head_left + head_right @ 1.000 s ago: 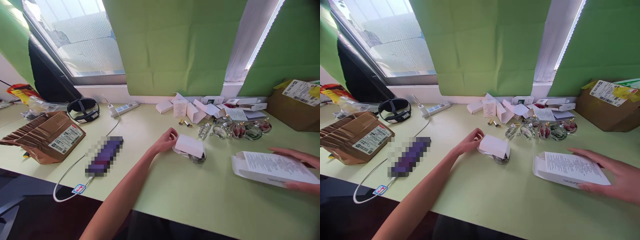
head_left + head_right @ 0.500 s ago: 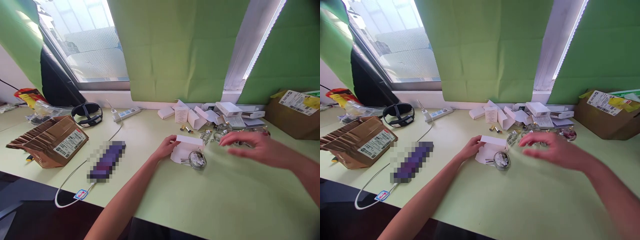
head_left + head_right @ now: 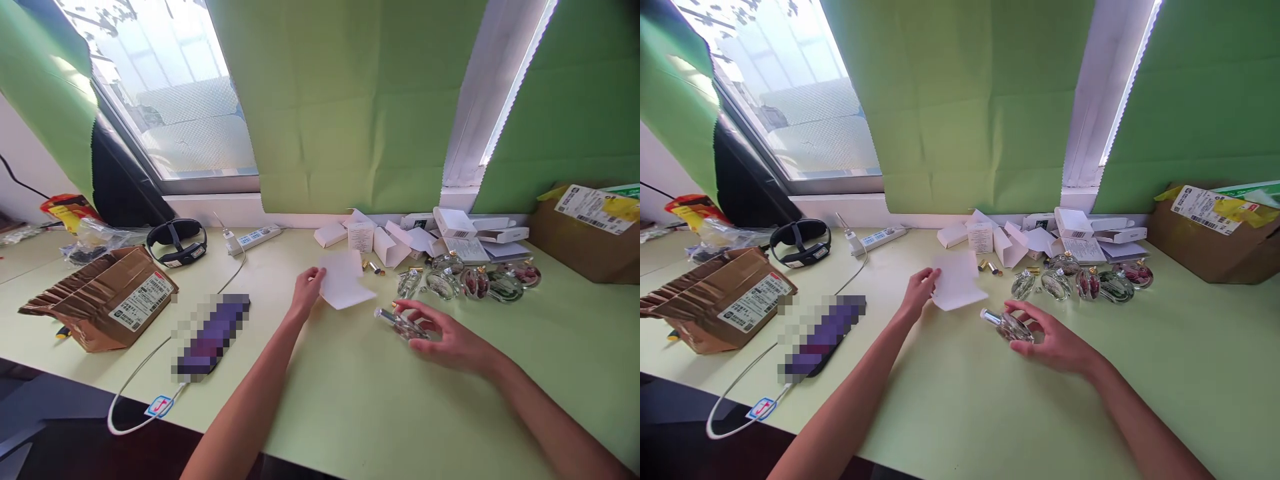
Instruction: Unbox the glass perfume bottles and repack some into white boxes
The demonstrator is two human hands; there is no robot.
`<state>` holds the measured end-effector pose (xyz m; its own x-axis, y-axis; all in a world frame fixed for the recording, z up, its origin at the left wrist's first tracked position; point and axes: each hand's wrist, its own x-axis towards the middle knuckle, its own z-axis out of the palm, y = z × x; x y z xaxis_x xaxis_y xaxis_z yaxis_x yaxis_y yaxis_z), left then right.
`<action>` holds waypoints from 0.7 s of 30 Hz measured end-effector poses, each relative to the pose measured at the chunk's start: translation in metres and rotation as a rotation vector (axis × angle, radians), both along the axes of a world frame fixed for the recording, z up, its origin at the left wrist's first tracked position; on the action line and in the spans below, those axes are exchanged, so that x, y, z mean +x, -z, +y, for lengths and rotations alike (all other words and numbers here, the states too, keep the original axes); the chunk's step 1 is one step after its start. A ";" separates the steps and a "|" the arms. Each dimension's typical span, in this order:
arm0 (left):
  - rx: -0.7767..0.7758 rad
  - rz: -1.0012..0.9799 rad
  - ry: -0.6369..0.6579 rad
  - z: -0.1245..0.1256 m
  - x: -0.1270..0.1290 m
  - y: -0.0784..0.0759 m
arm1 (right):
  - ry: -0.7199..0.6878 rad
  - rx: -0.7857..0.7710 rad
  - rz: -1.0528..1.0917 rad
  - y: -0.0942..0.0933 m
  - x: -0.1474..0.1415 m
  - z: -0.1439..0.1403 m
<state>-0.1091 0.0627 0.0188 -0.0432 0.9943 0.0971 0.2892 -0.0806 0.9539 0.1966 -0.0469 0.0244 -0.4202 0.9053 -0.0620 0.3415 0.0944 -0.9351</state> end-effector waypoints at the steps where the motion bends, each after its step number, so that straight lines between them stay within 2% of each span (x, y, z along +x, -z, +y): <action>1: 0.006 -0.004 -0.061 0.003 -0.005 -0.001 | 0.028 -0.055 0.073 0.001 0.003 0.001; 4: 0.033 -0.006 -0.109 0.005 -0.007 -0.003 | 0.095 -0.212 0.312 0.007 0.004 0.006; 6: 0.058 0.014 -0.045 0.000 0.001 -0.005 | 0.133 -0.277 0.446 0.012 0.001 0.009; 8: 0.084 0.049 0.038 -0.010 0.014 -0.007 | 0.170 -0.275 0.474 0.014 -0.003 0.010; 11: 0.141 0.117 0.246 -0.031 0.038 -0.007 | 0.190 -0.187 0.321 0.012 -0.011 0.005; 13: 0.214 0.167 0.484 -0.045 0.051 -0.006 | 0.201 -0.120 0.181 0.008 -0.017 0.000; 15: 0.289 0.192 0.659 -0.057 0.061 -0.003 | 0.204 -0.049 0.075 0.006 -0.023 -0.005; 17: 0.339 0.194 0.722 -0.064 0.067 -0.001 | 0.167 0.027 0.020 0.004 -0.028 -0.009; 21: 0.350 0.202 0.724 -0.066 0.066 -0.006 | 0.116 0.171 -0.034 0.005 -0.035 -0.008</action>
